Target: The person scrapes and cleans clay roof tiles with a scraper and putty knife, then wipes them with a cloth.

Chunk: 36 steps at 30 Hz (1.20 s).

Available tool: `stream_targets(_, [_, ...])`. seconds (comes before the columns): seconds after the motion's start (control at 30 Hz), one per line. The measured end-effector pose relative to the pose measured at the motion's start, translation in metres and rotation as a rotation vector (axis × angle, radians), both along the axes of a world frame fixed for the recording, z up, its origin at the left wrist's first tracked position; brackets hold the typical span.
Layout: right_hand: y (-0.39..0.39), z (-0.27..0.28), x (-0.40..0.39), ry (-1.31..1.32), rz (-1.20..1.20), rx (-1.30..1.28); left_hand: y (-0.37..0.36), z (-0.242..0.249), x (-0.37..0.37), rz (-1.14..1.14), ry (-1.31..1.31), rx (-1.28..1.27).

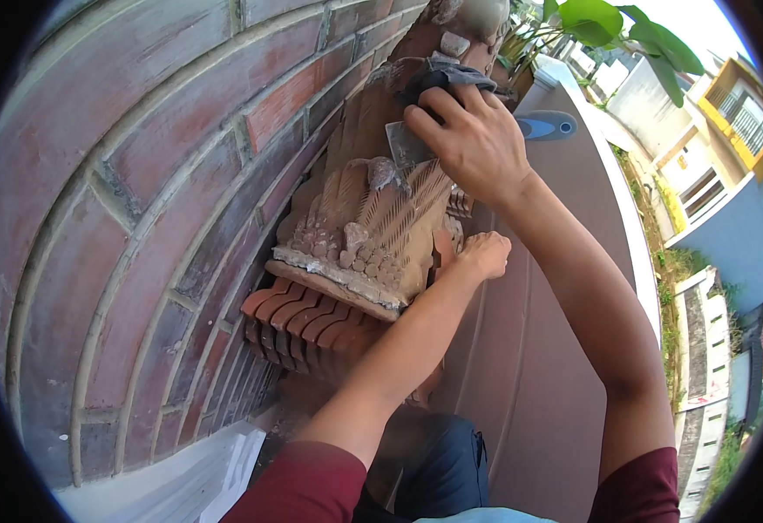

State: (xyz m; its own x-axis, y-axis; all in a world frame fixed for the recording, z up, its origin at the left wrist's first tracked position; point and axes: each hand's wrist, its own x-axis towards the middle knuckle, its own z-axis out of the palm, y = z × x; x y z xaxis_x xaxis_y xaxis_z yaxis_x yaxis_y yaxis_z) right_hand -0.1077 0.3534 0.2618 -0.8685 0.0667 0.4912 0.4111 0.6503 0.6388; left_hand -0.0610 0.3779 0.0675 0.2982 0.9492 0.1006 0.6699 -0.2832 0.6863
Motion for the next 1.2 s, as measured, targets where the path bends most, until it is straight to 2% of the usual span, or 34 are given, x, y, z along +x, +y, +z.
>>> stream_targets(0.1, [-0.003, 0.0, 0.003, 0.269, 0.129, -0.094, 0.002, -0.006, 0.005, 0.02, -0.02, 0.056])
stream_targets(0.2, [-0.011, 0.011, -0.002, 0.554, 0.171, -0.388, -0.004, 0.001, -0.002, 0.015, 0.01, 0.037])
stream_targets(0.33, [0.003, 0.052, -0.021, 0.673, 0.3, -0.207, -0.002, 0.009, -0.004, -0.067, 0.128, -0.033])
stream_targets(0.4, [-0.018, 0.073, -0.038, 0.765, 0.262, -0.366, -0.001, 0.004, -0.002, -0.07, 0.095, -0.015])
stream_targets(0.47, [0.015, 0.081, -0.052, 0.636, 0.238, -0.3, 0.003, 0.001, -0.003, -0.055, 0.081, -0.003])
stream_targets(0.57, [0.045, 0.073, -0.08, 0.203, -0.084, -0.367, 0.004, -0.003, 0.002, -0.052, 0.098, -0.001])
stream_targets(0.6, [0.036, 0.085, -0.085, -0.083, -0.192, -0.394, 0.005, -0.003, 0.002, -0.056, 0.112, -0.001])
stream_targets(0.67, [0.042, 0.089, -0.096, -0.364, -0.125, -0.389, 0.005, 0.0, 0.0, -0.06, 0.121, -0.003])
stream_targets(0.77, [0.051, 0.093, -0.1, -0.418, -0.081, -0.425, 0.002, 0.002, 0.0, -0.066, 0.121, -0.005])
stream_targets(0.87, [0.046, 0.087, -0.088, 0.075, -0.204, -0.479, 0.0, 0.004, -0.004, -0.058, 0.12, 0.004])
stream_targets(1.03, [0.046, 0.056, -0.055, 0.791, -0.142, -0.539, -0.016, 0.023, -0.013, 0.028, 0.049, -0.055])
stream_targets(1.1, [0.05, 0.034, -0.034, 1.05, -0.165, -0.627, -0.01, 0.01, -0.008, 0.02, 0.038, -0.039])
stream_targets(1.17, [0.052, -0.008, -0.008, 1.018, -0.11, -0.546, 0.002, -0.002, -0.006, 0.014, 0.047, -0.004])
stream_targets(1.2, [0.05, -0.025, 0.008, 0.918, -0.039, -0.488, 0.005, -0.007, -0.004, 0.01, 0.056, 0.018])
